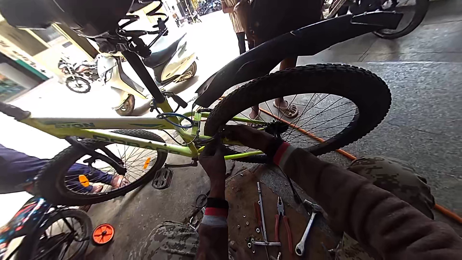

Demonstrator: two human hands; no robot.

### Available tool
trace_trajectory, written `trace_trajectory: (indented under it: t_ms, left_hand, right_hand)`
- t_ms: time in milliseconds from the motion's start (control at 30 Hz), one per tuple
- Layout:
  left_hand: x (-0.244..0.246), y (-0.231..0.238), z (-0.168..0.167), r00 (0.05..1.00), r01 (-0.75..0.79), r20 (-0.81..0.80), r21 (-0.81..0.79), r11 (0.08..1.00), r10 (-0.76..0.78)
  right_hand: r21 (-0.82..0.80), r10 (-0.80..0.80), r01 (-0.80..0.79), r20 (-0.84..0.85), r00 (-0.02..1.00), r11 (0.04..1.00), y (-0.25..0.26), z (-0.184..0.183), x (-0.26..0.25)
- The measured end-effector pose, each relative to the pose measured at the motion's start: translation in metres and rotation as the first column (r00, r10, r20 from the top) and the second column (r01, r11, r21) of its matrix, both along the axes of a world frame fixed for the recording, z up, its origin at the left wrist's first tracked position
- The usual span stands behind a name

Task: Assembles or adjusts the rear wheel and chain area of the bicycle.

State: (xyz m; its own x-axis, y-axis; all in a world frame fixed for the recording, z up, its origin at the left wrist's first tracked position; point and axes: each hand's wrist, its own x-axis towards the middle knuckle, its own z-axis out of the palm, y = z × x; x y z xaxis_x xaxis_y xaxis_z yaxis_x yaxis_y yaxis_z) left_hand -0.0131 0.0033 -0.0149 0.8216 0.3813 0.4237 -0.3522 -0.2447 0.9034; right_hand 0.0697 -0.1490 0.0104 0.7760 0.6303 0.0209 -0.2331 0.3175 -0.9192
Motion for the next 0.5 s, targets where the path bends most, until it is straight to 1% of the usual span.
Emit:
trace_trajectory:
  t_ms: [67,133,267,300,333,367,433,500]
  left_hand:
    - [0.001,0.001,-0.001,0.999,0.018,0.037,-0.009,1.0,-0.018]
    - [-0.001,0.002,-0.001,0.999,0.03,0.031,0.012,0.999,-0.03]
    - [0.004,0.002,-0.001,0.996,0.035,0.079,-0.006,0.999,-0.035]
    - [0.0,0.0,0.003,0.997,0.02,0.072,0.019,1.0,-0.021]
    - [-0.009,-0.002,0.008,0.999,0.018,0.046,0.088,0.996,-0.022]
    - [-0.01,-0.003,0.009,0.999,-0.019,0.039,0.14,0.99,0.014]
    - [0.006,0.002,0.0,0.985,-0.164,0.096,0.215,0.963,0.146]
    - [0.011,0.003,-0.002,0.971,-0.23,0.126,0.273,0.934,0.202]
  right_hand:
    - [0.013,0.004,-0.003,-0.028,1.0,1.0,0.001,-0.002,0.002]
    - [0.04,0.029,-0.027,-0.055,0.998,0.999,0.001,-0.003,0.004]
    - [0.059,0.036,-0.032,-0.061,0.997,0.998,0.002,-0.005,0.003]
    - [0.055,0.025,-0.022,-0.057,0.998,0.998,0.002,-0.003,0.002]
    - [0.059,0.01,-0.007,-0.059,0.998,0.998,0.002,-0.001,0.0]
    - [0.065,0.001,0.004,-0.07,0.998,0.998,0.002,0.001,-0.003]
    - [0.081,-0.007,0.015,-0.092,0.996,0.997,0.002,0.0,-0.006]
    - [0.091,-0.001,0.008,-0.079,0.997,0.996,0.0,-0.001,-0.003]
